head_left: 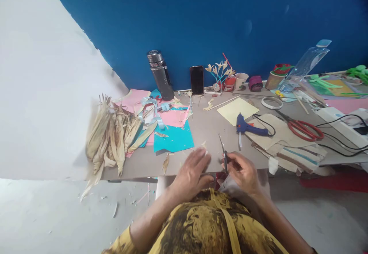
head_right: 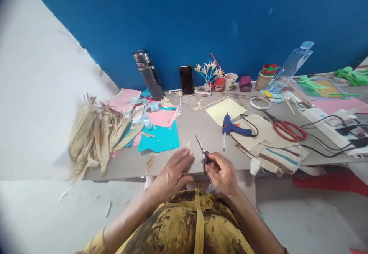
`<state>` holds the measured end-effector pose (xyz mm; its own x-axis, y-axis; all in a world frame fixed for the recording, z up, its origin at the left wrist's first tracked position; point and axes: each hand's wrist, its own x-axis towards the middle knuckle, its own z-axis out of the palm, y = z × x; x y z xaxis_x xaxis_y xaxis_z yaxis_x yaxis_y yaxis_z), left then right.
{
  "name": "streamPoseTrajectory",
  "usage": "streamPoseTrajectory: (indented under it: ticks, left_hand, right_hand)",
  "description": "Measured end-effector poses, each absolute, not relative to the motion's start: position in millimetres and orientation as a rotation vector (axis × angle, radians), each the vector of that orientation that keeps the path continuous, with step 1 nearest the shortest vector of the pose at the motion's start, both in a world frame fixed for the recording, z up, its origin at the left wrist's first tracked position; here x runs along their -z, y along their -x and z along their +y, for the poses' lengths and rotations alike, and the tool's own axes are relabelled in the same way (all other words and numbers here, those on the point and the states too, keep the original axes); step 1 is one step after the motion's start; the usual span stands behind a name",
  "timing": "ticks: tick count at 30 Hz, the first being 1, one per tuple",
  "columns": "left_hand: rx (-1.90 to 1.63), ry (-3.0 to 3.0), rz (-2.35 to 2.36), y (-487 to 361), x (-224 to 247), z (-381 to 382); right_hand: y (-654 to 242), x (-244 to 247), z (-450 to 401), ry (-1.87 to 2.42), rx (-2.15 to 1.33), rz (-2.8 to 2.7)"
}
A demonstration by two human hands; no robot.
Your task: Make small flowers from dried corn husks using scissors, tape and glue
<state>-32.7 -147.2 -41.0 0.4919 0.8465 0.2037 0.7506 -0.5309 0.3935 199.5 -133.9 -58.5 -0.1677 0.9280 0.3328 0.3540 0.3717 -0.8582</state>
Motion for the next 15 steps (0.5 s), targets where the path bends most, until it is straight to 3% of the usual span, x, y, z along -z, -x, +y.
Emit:
streamPoseTrajectory:
  ticks: [5,11,15]
  left_hand:
    - [-0.653,-2.455,1.4,20.0,33.1,-133.1]
    - [-0.745,-2.447,1.068,28.0,31.9,-160.5]
    - [-1.184,-2.085,1.848,75.9,42.4,-205.5]
  right_hand:
    - [-200.8,62.1,-133.0,1.154,-0.799,-1.698]
    - [-206.9,71.4,-135.1,1.168,-0.877,-1.598]
    - [-207.9,75.0,-135.1,1.153,-0.889,-1.617]
